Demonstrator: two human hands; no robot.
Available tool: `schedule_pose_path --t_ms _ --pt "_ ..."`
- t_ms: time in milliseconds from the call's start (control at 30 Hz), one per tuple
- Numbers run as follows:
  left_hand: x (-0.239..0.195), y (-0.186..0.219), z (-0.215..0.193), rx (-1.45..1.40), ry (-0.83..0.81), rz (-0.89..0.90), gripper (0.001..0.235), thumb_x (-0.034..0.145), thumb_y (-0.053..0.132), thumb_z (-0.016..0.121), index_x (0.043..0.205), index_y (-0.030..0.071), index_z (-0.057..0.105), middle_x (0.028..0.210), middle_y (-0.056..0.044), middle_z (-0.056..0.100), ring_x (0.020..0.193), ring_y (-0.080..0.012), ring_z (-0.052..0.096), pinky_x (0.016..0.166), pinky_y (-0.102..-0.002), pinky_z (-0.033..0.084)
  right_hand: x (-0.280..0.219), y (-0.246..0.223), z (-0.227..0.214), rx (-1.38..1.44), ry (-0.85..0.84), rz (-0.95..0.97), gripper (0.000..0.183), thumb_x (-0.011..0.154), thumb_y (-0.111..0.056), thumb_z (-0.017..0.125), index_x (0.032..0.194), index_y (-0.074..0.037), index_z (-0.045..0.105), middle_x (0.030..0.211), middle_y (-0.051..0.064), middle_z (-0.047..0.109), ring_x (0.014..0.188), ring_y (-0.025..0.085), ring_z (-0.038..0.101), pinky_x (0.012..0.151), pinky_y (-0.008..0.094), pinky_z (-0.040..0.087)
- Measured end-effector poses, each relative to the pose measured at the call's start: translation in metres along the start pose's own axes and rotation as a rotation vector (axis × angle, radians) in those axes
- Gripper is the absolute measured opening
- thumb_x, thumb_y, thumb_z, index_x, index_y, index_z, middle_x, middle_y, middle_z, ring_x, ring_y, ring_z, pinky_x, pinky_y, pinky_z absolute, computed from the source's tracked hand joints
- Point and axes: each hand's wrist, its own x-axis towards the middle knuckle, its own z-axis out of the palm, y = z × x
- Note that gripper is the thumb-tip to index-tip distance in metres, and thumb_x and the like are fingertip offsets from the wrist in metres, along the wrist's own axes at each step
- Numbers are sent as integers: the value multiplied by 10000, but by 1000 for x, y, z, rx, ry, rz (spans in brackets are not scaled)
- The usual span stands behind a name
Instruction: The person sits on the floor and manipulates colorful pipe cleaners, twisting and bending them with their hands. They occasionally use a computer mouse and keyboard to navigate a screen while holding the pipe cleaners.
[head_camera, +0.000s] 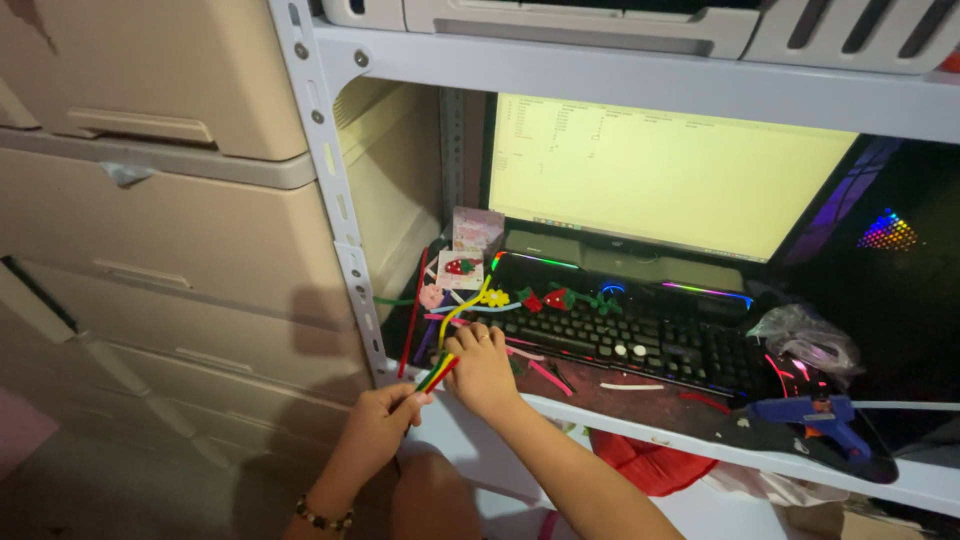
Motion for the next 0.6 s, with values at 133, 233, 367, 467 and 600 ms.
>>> schedule_pose_path --t_ms 133,233,367,467,600 --pt "10 -4 5 37 -3 48 241 881 226 725 762 27 787 600 -8 639 561 -123 489 568 -251 415 -10 9 -17 274 116 75 317 682 -106 640 997 -74 643 1074 99 659 1066 327 584 1001 467 392" --pt "20 -2 14 175 -112 22 269 880 317 690 860 79 813 634 -6 682 598 -126 547 603 -259 447 -38 33 -41 737 249 514 71 933 -43 655 1001 -57 666 897 53 712 689 156 662 606 289 556" --pt "26 12 46 239 -451 349 225 854 247 675 745 60 735 625 -10 681 577 -156 553 573 -302 453 -71 41 -115 1152 -152 689 180 997 -147 585 980 -27 719 824 29 673 694 110 517 637 240 440" --pt "32 26 85 370 -619 567 204 860 233 648 850 50 738 764 -51 716 669 -223 599 642 -346 488 -83 32 -161 864 -345 650 120 926 -87 642 951 -55 755 803 0 719 687 119 580 629 260 492" --pt "25 62 125 462 -659 686 195 834 224 667 877 55 753 796 -79 745 688 -282 653 675 -380 532 -108 39 -185 605 -457 740 139 921 -136 639 848 -71 738 709 12 739 577 142 575 571 294 503"
